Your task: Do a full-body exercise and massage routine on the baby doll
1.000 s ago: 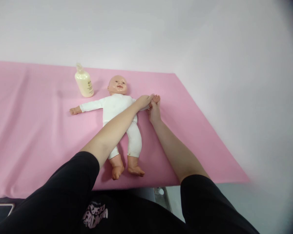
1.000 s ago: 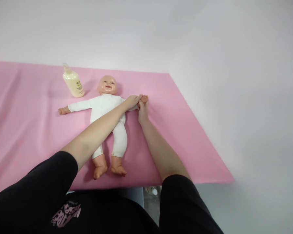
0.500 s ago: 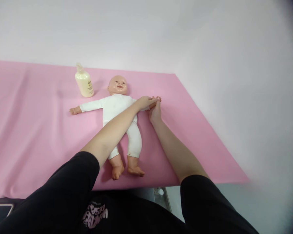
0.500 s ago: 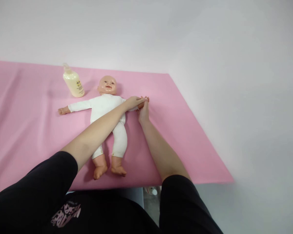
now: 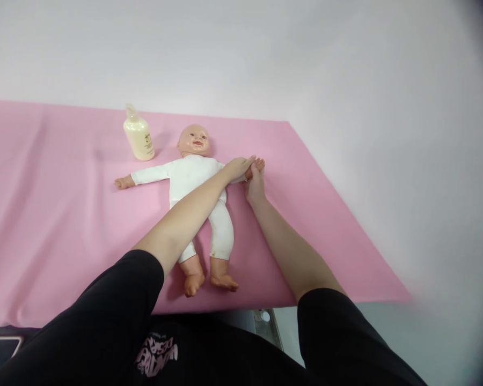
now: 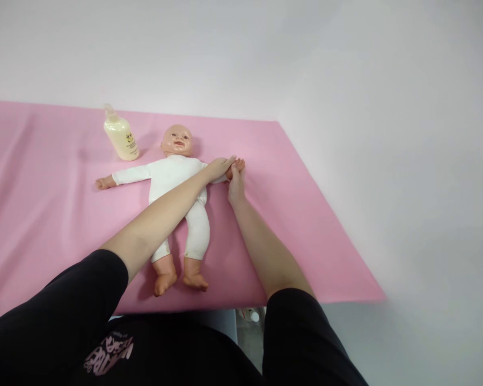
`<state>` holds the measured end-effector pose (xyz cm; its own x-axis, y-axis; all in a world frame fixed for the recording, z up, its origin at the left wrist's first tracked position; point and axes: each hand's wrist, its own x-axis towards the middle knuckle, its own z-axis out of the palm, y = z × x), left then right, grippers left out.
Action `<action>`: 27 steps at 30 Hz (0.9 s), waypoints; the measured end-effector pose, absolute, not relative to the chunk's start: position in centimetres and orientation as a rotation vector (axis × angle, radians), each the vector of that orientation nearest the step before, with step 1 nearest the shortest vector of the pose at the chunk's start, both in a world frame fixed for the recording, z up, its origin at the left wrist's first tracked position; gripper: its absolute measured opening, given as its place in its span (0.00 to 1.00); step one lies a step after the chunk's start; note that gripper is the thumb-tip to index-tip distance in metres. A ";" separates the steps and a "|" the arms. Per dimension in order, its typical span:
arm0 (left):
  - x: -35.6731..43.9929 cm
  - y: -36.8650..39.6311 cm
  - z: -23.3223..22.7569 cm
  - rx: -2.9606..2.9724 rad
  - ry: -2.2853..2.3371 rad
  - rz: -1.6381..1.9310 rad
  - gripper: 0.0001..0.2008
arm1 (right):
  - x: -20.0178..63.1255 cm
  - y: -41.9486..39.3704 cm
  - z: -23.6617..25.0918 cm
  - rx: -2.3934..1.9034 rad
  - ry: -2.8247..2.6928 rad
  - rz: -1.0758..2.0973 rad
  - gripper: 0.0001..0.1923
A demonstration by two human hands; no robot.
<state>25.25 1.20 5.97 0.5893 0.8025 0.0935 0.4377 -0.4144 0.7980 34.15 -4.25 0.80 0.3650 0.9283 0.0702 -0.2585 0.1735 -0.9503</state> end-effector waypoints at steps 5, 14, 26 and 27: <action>24.9 0.5 6.6 2.037 0.935 0.550 0.34 | 33.9 -4.2 1.3 -1.042 -0.720 1.034 0.42; 25.2 0.9 5.9 1.974 0.964 0.600 0.35 | 34.0 -4.5 1.3 -1.055 -0.752 1.019 0.36; 24.7 -0.7 7.2 1.911 0.907 0.558 0.35 | 34.0 -4.2 1.0 -1.025 -0.786 0.981 0.35; 24.7 -0.6 7.1 1.930 0.915 0.556 0.34 | 34.0 -4.1 1.0 -1.028 -0.778 0.969 0.35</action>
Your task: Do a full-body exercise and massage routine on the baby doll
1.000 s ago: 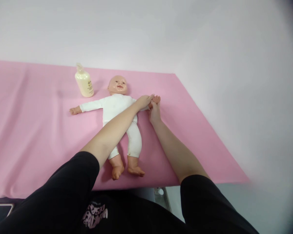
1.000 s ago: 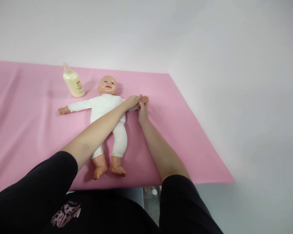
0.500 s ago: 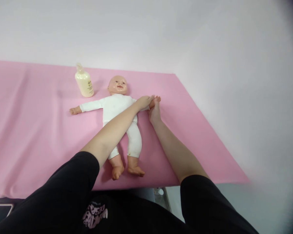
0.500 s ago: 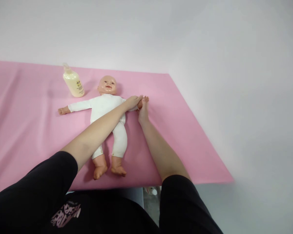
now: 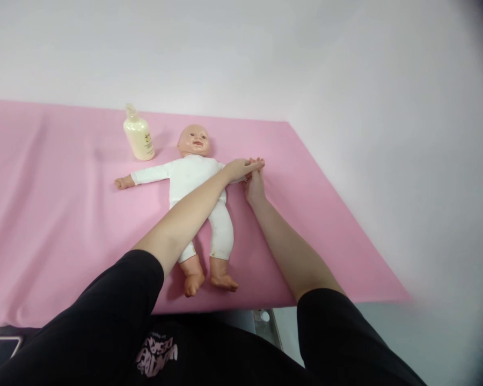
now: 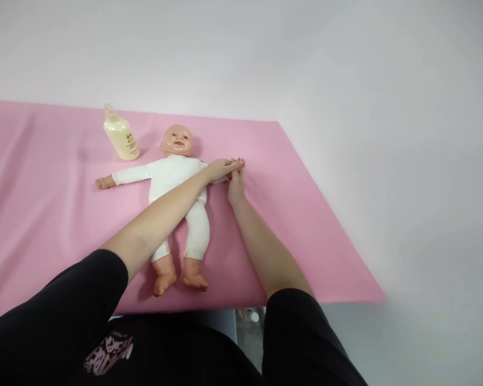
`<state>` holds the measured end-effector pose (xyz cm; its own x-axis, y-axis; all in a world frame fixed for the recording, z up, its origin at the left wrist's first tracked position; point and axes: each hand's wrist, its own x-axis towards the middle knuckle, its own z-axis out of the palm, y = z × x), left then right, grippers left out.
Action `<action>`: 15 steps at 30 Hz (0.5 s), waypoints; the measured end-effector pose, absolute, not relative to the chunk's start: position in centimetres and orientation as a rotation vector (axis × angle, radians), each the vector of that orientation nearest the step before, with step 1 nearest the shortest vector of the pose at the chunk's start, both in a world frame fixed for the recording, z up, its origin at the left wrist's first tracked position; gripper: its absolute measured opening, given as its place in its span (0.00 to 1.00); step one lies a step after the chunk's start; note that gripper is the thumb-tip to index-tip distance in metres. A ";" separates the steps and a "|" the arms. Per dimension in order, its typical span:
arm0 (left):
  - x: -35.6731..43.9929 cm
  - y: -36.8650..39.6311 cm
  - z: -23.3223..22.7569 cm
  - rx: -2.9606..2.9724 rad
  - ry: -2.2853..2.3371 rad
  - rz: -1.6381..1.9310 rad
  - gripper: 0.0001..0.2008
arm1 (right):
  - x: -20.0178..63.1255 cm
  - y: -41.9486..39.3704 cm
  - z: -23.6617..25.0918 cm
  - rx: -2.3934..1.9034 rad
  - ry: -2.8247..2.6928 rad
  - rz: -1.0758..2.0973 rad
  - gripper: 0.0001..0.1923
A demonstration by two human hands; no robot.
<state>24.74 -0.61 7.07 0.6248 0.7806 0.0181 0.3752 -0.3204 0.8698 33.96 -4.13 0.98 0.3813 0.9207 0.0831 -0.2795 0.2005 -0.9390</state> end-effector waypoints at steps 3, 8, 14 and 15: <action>24.7 -0.5 6.9 1.963 0.911 0.547 0.33 | 34.0 -3.9 0.8 -1.049 -0.774 0.958 0.37; 24.8 -0.5 7.0 2.034 0.932 0.532 0.30 | 34.1 -3.6 0.5 -1.032 -0.738 1.006 0.38; 24.8 0.3 6.8 2.195 0.962 0.502 0.30 | 34.2 -3.4 0.5 -1.050 -0.717 1.058 0.42; 24.8 0.4 6.8 2.226 0.957 0.522 0.27 | 34.3 -3.4 0.5 -1.050 -0.720 1.057 0.42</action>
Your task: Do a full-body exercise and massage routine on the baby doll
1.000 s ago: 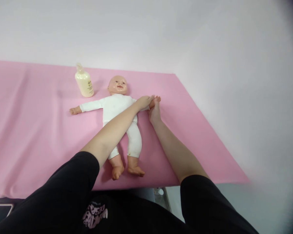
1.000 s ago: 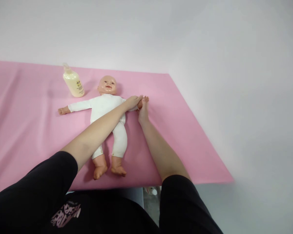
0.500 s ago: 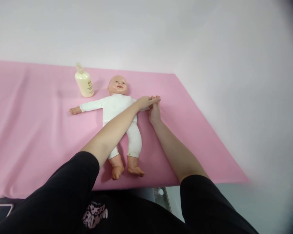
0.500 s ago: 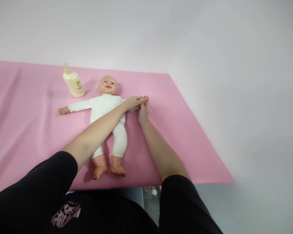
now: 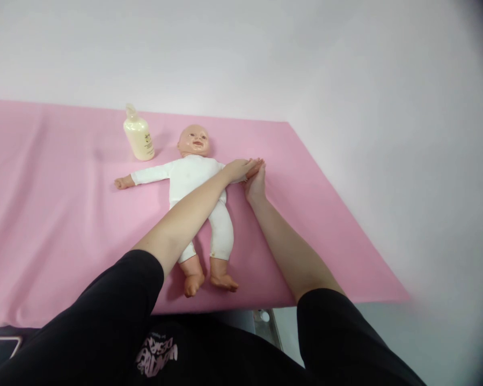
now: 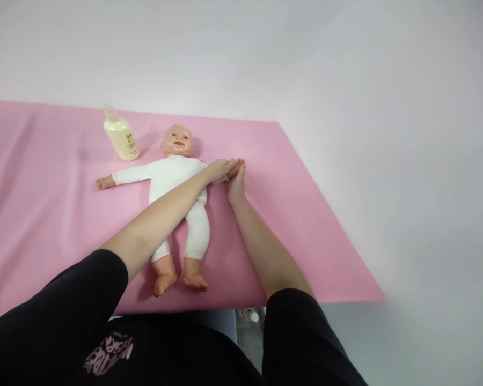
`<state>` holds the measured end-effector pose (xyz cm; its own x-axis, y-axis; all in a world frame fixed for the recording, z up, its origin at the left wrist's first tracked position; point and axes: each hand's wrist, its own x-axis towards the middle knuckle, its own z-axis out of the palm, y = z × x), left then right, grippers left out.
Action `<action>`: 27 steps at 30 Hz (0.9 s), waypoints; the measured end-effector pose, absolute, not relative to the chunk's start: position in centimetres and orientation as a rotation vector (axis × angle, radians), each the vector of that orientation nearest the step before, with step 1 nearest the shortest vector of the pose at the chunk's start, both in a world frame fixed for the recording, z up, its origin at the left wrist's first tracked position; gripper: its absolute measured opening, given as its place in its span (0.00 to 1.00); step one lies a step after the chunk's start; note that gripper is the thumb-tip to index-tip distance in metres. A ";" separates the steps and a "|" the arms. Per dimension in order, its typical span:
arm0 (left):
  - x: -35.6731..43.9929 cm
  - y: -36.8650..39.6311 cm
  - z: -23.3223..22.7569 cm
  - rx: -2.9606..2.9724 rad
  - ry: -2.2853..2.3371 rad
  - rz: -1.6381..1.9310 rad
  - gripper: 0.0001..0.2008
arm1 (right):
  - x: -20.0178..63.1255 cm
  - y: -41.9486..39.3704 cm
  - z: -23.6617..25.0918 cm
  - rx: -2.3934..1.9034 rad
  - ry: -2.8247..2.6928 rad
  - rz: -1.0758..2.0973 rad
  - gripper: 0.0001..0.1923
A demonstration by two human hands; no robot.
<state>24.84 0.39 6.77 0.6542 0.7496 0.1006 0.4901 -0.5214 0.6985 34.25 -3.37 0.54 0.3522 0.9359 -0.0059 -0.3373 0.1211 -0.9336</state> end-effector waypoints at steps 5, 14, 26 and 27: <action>24.9 0.5 6.7 2.210 0.963 0.540 0.23 | 34.4 -3.6 0.6 -1.050 -0.740 1.060 0.40; 25.0 0.7 6.5 2.140 0.991 0.567 0.32 | 34.3 -4.1 0.7 -1.014 -0.769 1.040 0.36; 24.9 0.3 6.7 2.126 0.978 0.555 0.35 | 33.7 -4.3 1.8 -0.985 -0.619 1.098 0.34; 24.9 0.3 6.8 2.125 0.962 0.537 0.36 | 33.7 -4.3 1.8 -0.984 -0.615 1.108 0.35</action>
